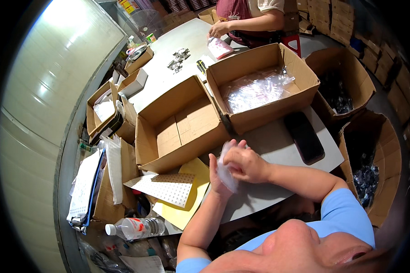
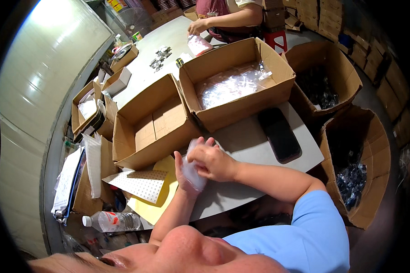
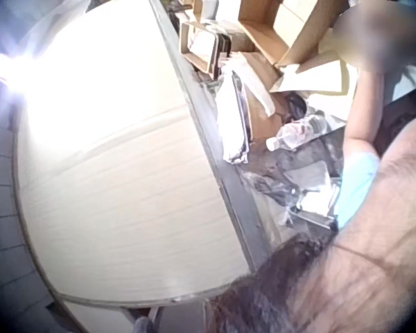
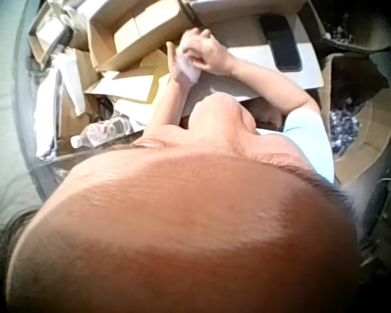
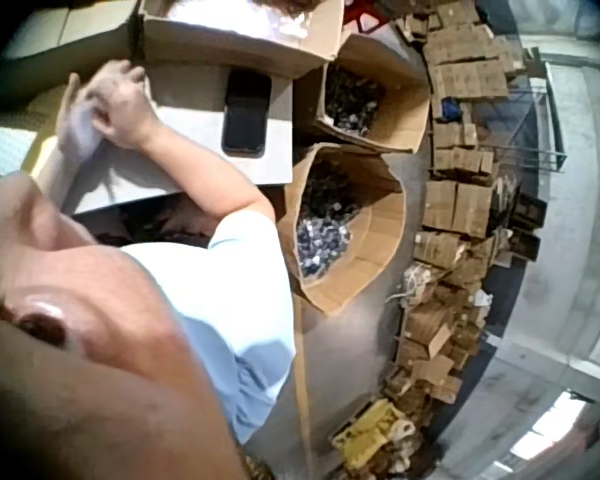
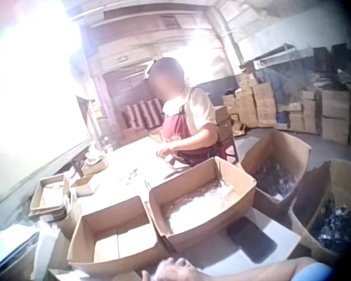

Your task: The person picks up a small metal part and places it into a small plastic bag, then repeats this for another part and places it into the same bag before set the bag down.

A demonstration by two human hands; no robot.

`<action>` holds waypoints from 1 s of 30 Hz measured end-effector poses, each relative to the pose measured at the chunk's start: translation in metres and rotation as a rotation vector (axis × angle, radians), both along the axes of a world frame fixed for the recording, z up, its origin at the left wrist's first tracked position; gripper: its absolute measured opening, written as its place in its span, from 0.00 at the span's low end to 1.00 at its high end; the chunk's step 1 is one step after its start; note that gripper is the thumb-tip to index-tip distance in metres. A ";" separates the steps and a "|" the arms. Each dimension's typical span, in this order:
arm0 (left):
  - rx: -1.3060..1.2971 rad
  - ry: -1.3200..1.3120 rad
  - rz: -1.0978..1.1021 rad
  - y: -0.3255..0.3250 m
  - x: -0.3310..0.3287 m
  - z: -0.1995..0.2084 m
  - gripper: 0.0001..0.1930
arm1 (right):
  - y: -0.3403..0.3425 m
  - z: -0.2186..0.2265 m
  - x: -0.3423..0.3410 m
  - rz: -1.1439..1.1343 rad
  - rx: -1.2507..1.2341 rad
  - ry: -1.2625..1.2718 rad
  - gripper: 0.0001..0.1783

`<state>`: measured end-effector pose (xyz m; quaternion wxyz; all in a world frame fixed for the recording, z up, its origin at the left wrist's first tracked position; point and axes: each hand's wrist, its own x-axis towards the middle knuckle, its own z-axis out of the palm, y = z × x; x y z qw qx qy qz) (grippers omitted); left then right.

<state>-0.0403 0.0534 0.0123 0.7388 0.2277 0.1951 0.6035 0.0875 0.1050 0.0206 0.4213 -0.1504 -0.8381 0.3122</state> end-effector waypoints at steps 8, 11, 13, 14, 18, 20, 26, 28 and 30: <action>0.058 0.054 0.103 -0.002 -0.001 0.002 0.44 | 0.034 -0.002 0.015 -0.411 -0.102 0.013 0.14; 0.019 0.034 0.092 -0.002 -0.007 0.002 0.46 | 0.008 -0.001 0.009 -0.122 -0.100 -0.036 0.16; 0.025 -0.067 0.015 0.001 -0.009 -0.005 0.47 | -0.011 -0.001 -0.001 0.120 -0.089 -0.064 0.18; 0.057 -0.096 -0.044 0.001 -0.010 -0.008 0.48 | -0.014 -0.001 -0.006 0.224 -0.088 -0.027 0.18; -0.084 -0.220 -0.071 0.004 0.000 -0.009 0.46 | 0.007 -0.015 -0.004 0.105 -0.083 0.023 0.17; -0.075 -0.149 -0.033 0.005 -0.005 -0.012 0.45 | 0.018 0.005 0.004 -0.088 -0.160 -0.079 0.15; 0.057 -0.199 0.100 0.002 -0.007 0.004 0.46 | 0.028 -0.002 0.010 -0.238 -0.114 -0.141 0.16; 0.095 -0.134 0.124 0.003 -0.011 -0.002 0.45 | 0.002 -0.003 0.003 -0.004 -0.063 -0.168 0.18; 0.045 -0.211 0.040 0.001 -0.009 -0.008 0.44 | -0.009 0.000 -0.005 0.212 -0.118 -0.209 0.20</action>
